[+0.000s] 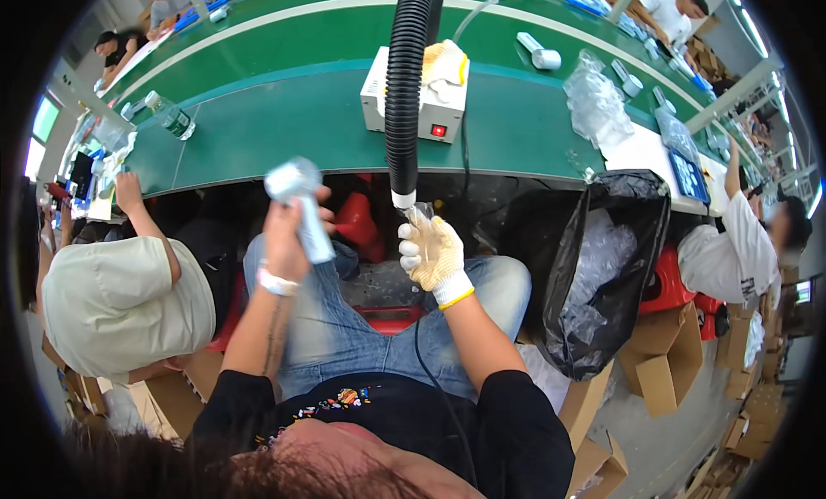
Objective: Assembling, cleaning, and packaging small electronic components at an assembly line.
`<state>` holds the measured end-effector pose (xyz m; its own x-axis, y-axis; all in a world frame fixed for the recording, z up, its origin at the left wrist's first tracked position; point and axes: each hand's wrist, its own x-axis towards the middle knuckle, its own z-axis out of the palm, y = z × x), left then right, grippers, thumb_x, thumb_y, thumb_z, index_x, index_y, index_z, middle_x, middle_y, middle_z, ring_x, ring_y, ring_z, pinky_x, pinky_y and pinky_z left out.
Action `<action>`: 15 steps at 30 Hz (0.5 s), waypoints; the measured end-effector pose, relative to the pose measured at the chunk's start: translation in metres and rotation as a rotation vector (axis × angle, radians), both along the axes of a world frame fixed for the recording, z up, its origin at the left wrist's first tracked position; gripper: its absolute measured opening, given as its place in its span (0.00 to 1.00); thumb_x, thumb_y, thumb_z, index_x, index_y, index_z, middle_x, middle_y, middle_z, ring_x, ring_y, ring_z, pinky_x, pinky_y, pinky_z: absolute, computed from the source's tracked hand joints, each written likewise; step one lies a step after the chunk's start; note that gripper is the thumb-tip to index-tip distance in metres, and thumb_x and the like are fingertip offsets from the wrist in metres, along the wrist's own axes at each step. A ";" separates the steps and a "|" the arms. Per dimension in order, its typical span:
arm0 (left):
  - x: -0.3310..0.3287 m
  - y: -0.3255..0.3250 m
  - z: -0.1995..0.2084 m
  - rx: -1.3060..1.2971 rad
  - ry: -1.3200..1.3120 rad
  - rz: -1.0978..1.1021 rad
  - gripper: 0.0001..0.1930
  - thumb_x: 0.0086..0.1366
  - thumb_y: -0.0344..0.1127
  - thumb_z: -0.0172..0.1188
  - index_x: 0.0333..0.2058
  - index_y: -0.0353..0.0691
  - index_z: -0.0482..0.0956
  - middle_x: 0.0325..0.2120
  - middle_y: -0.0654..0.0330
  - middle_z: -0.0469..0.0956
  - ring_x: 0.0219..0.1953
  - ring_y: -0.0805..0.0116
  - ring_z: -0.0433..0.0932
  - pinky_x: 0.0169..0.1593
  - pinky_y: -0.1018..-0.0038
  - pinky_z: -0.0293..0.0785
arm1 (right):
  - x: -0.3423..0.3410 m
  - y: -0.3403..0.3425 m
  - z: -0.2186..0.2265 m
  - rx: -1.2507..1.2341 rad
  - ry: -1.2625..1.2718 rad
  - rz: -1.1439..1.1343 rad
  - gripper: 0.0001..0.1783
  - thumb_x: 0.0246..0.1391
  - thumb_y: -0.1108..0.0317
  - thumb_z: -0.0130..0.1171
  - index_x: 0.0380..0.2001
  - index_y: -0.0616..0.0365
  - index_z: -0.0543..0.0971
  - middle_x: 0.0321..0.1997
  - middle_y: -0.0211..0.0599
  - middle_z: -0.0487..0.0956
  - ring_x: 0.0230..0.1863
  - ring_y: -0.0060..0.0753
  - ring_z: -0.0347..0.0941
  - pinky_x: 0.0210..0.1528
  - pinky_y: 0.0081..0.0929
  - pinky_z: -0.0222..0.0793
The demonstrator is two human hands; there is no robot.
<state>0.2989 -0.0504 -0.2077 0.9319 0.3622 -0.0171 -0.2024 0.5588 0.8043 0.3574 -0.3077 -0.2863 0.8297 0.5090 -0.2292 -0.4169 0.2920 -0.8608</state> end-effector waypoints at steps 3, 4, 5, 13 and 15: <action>0.017 -0.074 -0.019 -0.241 0.036 -0.062 0.23 0.75 0.32 0.57 0.65 0.45 0.62 0.51 0.50 0.79 0.41 0.60 0.85 0.43 0.61 0.86 | -0.007 -0.014 -0.003 0.071 0.194 -0.074 0.44 0.51 0.78 0.72 0.71 0.58 0.67 0.51 0.36 0.77 0.41 0.25 0.74 0.41 0.27 0.75; 0.027 -0.089 -0.021 -0.339 0.025 -0.086 0.24 0.75 0.31 0.58 0.65 0.45 0.61 0.51 0.51 0.79 0.44 0.60 0.85 0.46 0.61 0.86 | -0.016 -0.023 -0.006 0.061 0.188 -0.095 0.44 0.51 0.78 0.72 0.71 0.58 0.67 0.51 0.36 0.77 0.41 0.25 0.74 0.41 0.27 0.75; 0.036 -0.099 -0.024 -0.352 0.020 -0.108 0.24 0.75 0.31 0.58 0.65 0.45 0.61 0.51 0.51 0.79 0.44 0.60 0.85 0.46 0.61 0.86 | -0.030 -0.031 -0.010 0.043 0.033 -0.110 0.44 0.50 0.77 0.73 0.71 0.59 0.67 0.52 0.36 0.77 0.42 0.25 0.75 0.43 0.27 0.75; 0.043 -0.136 -0.054 -0.152 0.078 -0.127 0.34 0.71 0.24 0.60 0.68 0.46 0.50 0.58 0.50 0.73 0.51 0.56 0.83 0.53 0.59 0.83 | -0.066 -0.046 0.006 -0.455 -0.508 -0.231 0.46 0.48 0.77 0.76 0.71 0.61 0.69 0.54 0.39 0.79 0.50 0.30 0.78 0.53 0.31 0.77; 0.033 -0.134 -0.056 -0.024 0.030 -0.071 0.36 0.70 0.24 0.61 0.68 0.44 0.48 0.59 0.49 0.72 0.53 0.54 0.82 0.56 0.60 0.81 | -0.067 -0.045 0.012 -0.570 -0.709 -0.203 0.47 0.47 0.75 0.77 0.70 0.62 0.68 0.55 0.40 0.80 0.52 0.31 0.79 0.55 0.31 0.77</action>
